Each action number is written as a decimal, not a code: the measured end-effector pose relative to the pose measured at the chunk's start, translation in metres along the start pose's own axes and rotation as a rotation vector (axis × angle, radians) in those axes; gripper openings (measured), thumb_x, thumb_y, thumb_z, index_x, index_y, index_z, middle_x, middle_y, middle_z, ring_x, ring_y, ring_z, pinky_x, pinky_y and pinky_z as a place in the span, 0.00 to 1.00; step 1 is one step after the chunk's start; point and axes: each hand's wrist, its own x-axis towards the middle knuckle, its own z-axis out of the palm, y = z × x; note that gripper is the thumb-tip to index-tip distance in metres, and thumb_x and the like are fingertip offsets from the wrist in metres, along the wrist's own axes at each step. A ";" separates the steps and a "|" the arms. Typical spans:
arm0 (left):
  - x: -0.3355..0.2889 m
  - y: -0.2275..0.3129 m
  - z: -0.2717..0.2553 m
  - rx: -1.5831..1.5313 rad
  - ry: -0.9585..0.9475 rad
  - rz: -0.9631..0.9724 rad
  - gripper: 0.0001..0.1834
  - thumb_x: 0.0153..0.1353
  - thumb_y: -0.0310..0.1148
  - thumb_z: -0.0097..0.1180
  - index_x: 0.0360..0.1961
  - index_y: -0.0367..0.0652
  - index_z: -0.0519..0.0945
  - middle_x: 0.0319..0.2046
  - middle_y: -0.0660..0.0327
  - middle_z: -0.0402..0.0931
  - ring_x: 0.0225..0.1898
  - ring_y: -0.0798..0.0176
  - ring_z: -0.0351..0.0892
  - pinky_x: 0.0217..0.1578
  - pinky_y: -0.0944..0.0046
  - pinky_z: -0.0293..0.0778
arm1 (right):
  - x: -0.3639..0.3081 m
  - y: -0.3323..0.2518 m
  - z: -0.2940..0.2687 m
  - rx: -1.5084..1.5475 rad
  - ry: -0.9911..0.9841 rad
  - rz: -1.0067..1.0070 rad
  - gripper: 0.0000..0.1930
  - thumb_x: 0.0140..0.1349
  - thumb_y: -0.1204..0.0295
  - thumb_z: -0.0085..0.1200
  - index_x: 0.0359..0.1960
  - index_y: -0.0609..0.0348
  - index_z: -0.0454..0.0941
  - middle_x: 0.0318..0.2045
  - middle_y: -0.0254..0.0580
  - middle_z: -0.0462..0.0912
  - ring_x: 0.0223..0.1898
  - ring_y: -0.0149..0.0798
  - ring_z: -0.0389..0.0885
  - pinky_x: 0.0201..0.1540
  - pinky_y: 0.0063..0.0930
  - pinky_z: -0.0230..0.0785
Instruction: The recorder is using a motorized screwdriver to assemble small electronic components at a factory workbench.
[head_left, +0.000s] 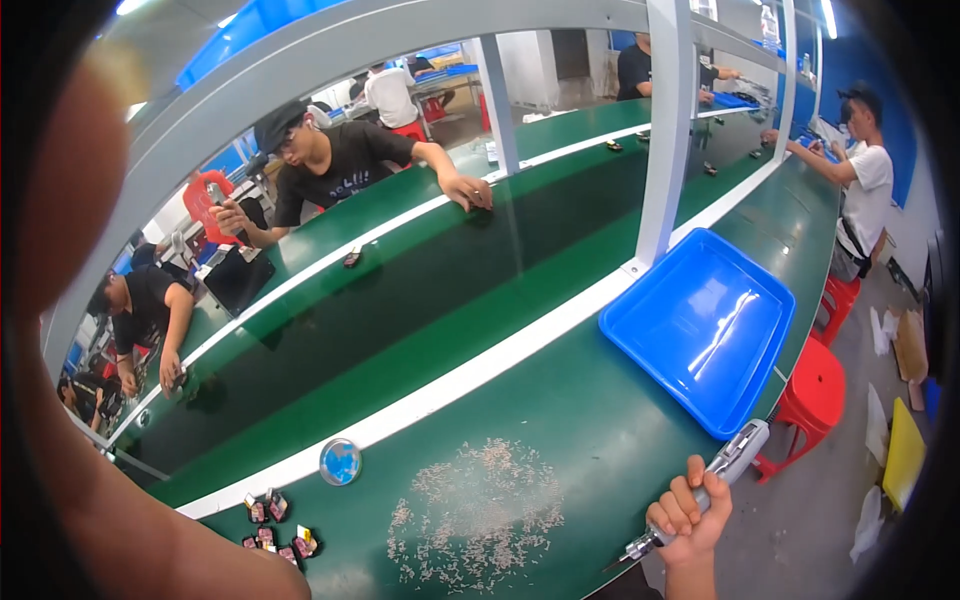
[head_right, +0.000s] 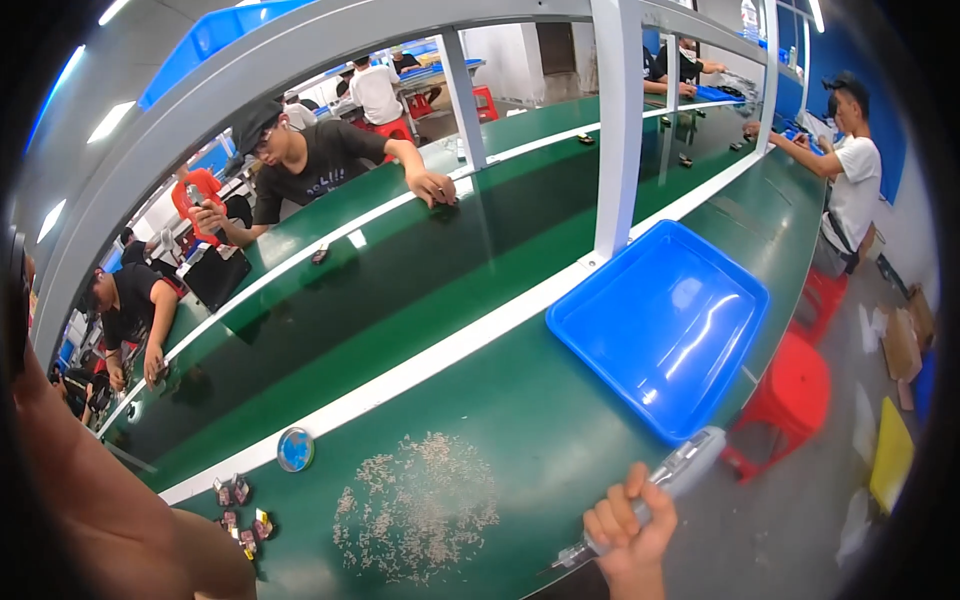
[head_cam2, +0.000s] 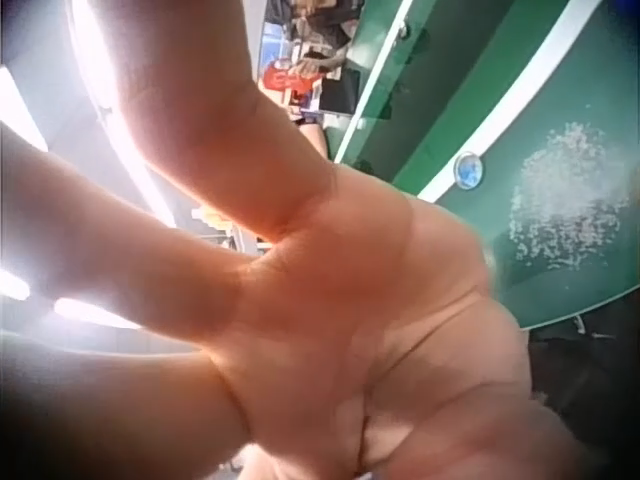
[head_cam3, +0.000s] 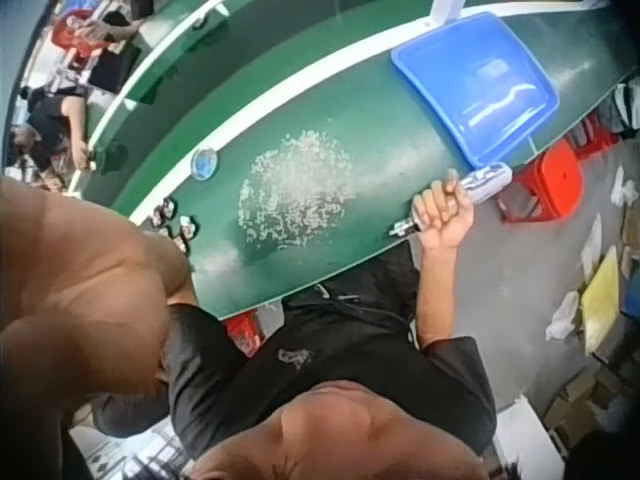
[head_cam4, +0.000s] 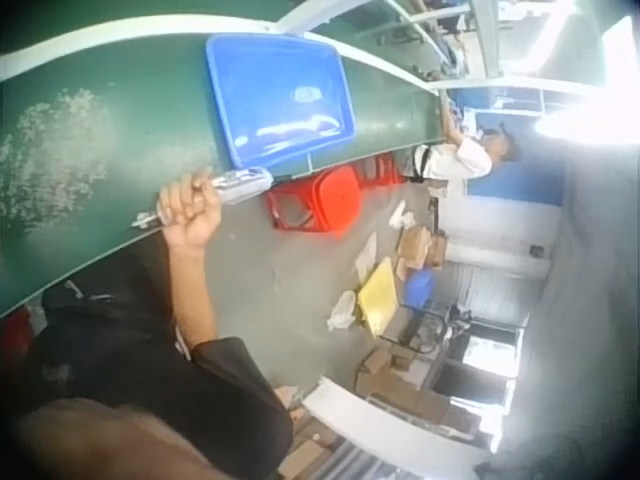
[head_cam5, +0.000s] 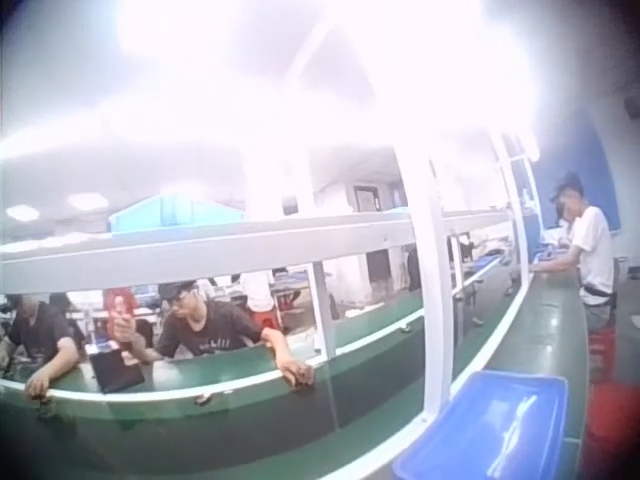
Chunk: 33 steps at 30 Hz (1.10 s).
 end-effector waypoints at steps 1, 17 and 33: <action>-0.003 -0.004 0.002 -0.007 0.006 -0.014 0.47 0.61 0.58 0.51 0.66 0.27 0.55 0.63 0.38 0.59 0.53 0.50 0.74 0.49 0.56 0.75 | -0.001 0.003 0.000 -0.003 0.019 0.000 0.09 0.66 0.63 0.43 0.33 0.54 0.69 0.10 0.29 0.59 0.10 0.27 0.56 0.20 0.27 0.57; -0.065 -0.060 -0.025 0.703 -0.682 -0.199 0.12 0.54 0.17 0.54 0.40 0.32 0.81 0.36 0.54 0.81 0.40 0.61 0.80 0.44 0.64 0.73 | -0.002 -0.003 -0.010 0.101 -0.054 0.049 0.10 0.68 0.63 0.39 0.34 0.56 0.62 0.12 0.33 0.61 0.12 0.31 0.59 0.21 0.30 0.59; -0.150 -0.088 -0.062 0.871 -1.230 -0.194 0.11 0.46 0.20 0.57 0.34 0.33 0.80 0.33 0.57 0.74 0.35 0.56 0.76 0.33 0.60 0.76 | 0.004 -0.002 -0.002 0.074 0.012 0.098 0.09 0.68 0.65 0.40 0.33 0.54 0.61 0.11 0.32 0.61 0.10 0.28 0.60 0.18 0.27 0.59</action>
